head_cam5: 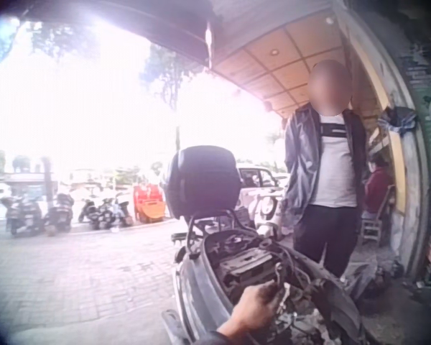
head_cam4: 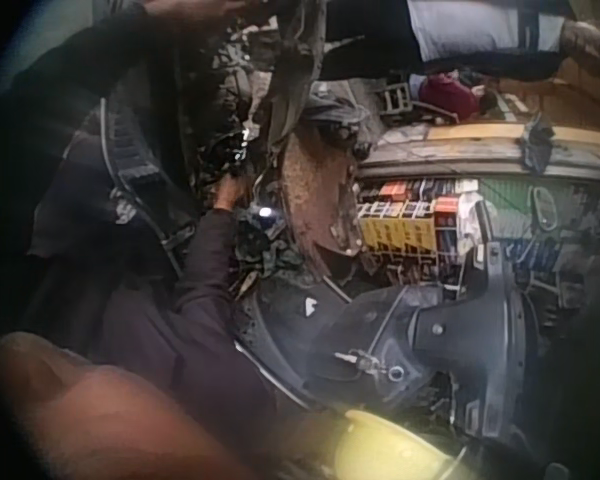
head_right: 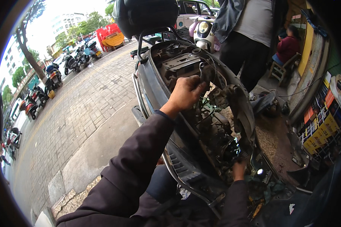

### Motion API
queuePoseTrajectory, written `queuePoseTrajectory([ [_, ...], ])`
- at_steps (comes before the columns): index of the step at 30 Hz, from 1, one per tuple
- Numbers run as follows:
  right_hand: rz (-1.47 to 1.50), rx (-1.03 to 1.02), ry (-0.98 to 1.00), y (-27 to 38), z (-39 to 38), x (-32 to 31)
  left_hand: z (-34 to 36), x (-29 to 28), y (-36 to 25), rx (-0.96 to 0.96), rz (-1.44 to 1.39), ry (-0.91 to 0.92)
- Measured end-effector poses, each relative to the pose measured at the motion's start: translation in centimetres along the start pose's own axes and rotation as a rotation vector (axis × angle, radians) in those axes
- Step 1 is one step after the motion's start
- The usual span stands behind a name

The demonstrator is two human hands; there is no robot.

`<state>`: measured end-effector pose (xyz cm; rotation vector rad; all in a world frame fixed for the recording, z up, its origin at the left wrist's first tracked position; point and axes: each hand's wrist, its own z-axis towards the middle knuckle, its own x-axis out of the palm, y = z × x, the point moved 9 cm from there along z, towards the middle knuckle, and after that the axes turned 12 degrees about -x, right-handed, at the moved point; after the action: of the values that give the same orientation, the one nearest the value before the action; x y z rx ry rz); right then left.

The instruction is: The person uses a yellow-handled screwdriver to adjust components inside the exposed engine of a motorcycle. They repeatedly insert the tool, turn it, and reposition their hands to reach different areas within the engine casing.

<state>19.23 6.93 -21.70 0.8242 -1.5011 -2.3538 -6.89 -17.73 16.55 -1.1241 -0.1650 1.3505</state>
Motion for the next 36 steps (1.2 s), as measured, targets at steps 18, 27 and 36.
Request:
queuePoseTrajectory([
  [18,0.345,-0.036,0.650,23.1,1.9,3.2,0.5,0.6,1.1,0.043,-0.093,-0.031],
  [27,-0.418,-0.083,0.315,18.6,5.0,-3.5,0.5,0.9,2.0,-0.062,-0.086,0.014],
  [36,-0.403,-0.078,0.290,11.0,4.7,-3.4,0.4,0.6,1.5,0.036,-0.070,-0.042],
])
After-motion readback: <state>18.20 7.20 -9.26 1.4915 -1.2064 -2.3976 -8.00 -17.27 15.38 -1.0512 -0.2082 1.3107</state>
